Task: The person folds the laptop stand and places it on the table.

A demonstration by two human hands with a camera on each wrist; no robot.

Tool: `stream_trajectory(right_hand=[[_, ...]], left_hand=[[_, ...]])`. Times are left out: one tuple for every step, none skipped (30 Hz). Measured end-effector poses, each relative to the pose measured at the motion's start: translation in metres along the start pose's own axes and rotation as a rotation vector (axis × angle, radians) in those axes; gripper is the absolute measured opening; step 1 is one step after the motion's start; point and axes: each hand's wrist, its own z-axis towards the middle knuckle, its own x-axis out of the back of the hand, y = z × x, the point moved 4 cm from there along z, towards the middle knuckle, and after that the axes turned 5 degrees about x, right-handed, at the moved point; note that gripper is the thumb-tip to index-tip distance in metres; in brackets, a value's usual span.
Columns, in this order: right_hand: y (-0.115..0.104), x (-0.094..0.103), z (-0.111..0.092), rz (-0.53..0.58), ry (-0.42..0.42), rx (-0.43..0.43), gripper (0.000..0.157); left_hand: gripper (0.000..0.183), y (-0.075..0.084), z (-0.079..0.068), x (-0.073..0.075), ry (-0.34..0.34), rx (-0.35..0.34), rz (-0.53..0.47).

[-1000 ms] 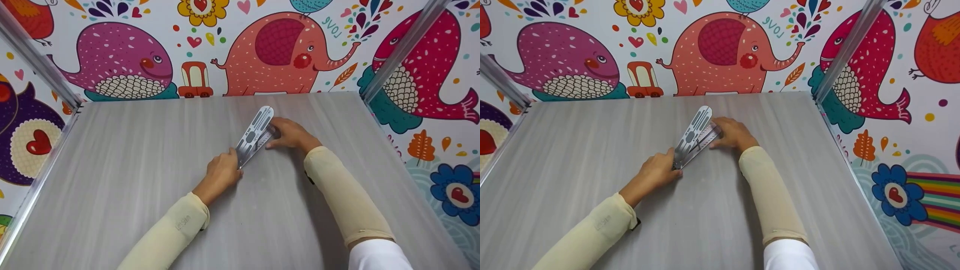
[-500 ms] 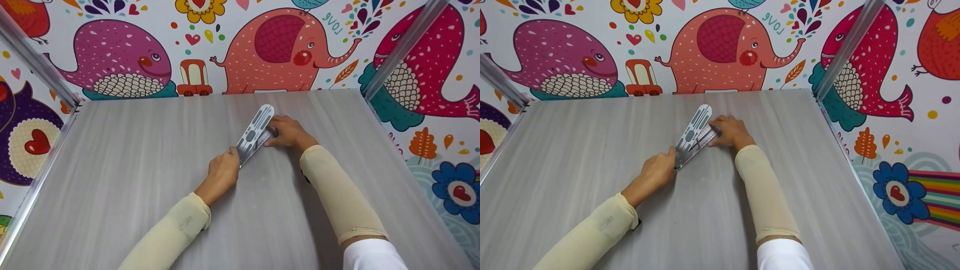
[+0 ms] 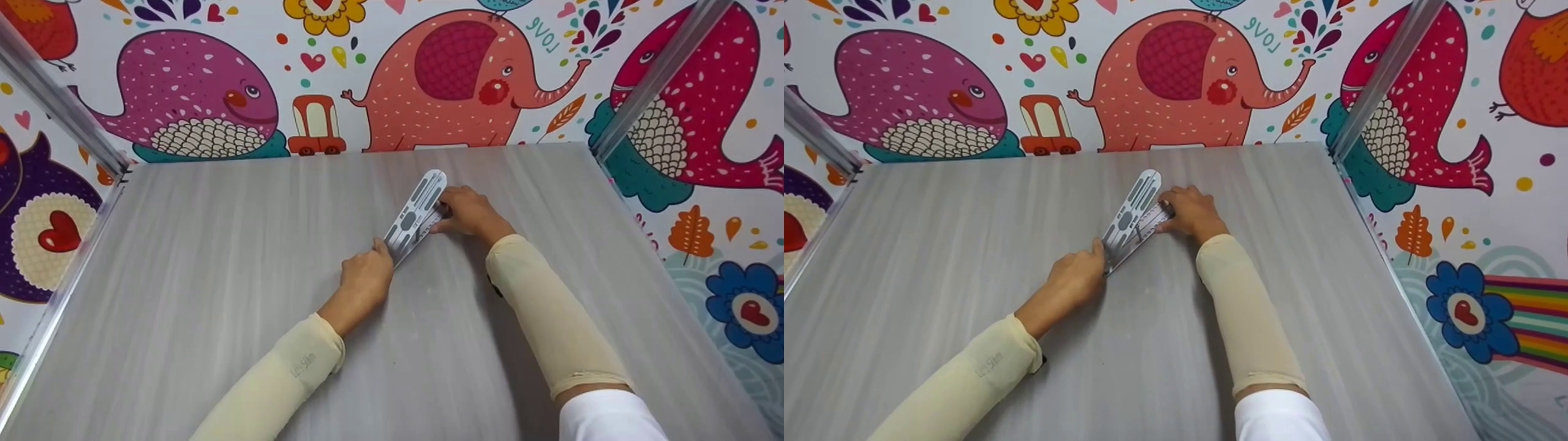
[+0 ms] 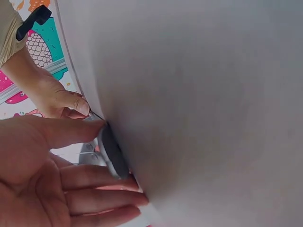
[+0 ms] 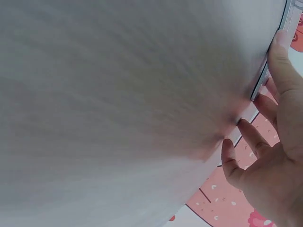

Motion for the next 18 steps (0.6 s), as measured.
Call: stream_trajectory(right_hand=[[-0.001,0.001,0.0,0.004,0.008,-0.002,0.069],[-0.002,0.001,0.0,0.009,0.013,-0.006,0.068],[-0.002,0.002,-0.001,0.013,0.014,-0.011,0.067],[-0.003,0.002,-0.001,0.013,0.016,-0.016,0.067],[-0.004,0.002,-0.002,0.011,0.017,-0.021,0.067],[-0.004,0.003,-0.002,0.005,0.017,-0.027,0.067],[-0.005,0.003,-0.003,0.001,0.017,-0.032,0.068],[-0.006,0.003,-0.004,-0.005,0.015,-0.034,0.069],[-0.007,0.003,-0.005,-0.013,0.013,-0.034,0.07],[-0.008,0.003,-0.007,-0.016,0.012,-0.036,0.072],[-0.009,0.003,-0.008,-0.014,0.011,-0.037,0.074],[-0.01,0.003,-0.009,-0.01,0.01,-0.038,0.076],[-0.011,0.003,-0.01,-0.005,0.007,-0.041,0.076],[-0.012,0.003,-0.012,0.0,0.005,-0.045,0.077],[-0.012,0.003,-0.013,0.008,0.004,-0.051,0.076],[-0.012,0.003,-0.014,0.016,0.003,-0.055,0.075],[-0.012,0.003,-0.016,0.018,0.001,-0.056,0.072],[-0.012,0.003,-0.017,0.013,-0.003,-0.054,0.068]], left_hand=[[0.049,0.0,0.0,0.0,0.004,0.001,0.009],[0.049,0.0,-0.001,0.0,0.011,0.002,0.019],[0.048,0.001,-0.001,0.0,0.022,0.003,0.025],[0.047,0.001,-0.001,0.0,0.032,0.004,0.034],[0.047,0.001,-0.002,0.0,0.039,0.004,0.043],[0.047,0.0,-0.003,-0.001,0.041,0.007,0.052],[0.047,0.0,-0.003,-0.001,0.044,0.006,0.066],[0.048,0.0,-0.003,-0.001,0.05,0.007,0.08],[0.048,-0.001,-0.004,-0.002,0.056,0.006,0.095],[0.049,-0.001,-0.004,-0.002,0.063,0.006,0.109],[0.048,-0.002,-0.004,-0.001,0.074,0.005,0.119],[0.048,-0.003,-0.003,-0.001,0.082,0.003,0.129],[0.048,-0.003,-0.003,-0.001,0.09,-0.001,0.133],[0.048,-0.004,-0.003,-0.001,0.093,-0.001,0.128],[0.048,-0.005,-0.002,-0.001,0.098,-0.004,0.12],[0.047,-0.007,-0.001,-0.001,0.097,-0.008,0.108],[0.047,-0.008,0.001,0.0,0.089,-0.012,0.095],[0.047,-0.01,0.003,0.0,0.079,-0.016,0.081]])
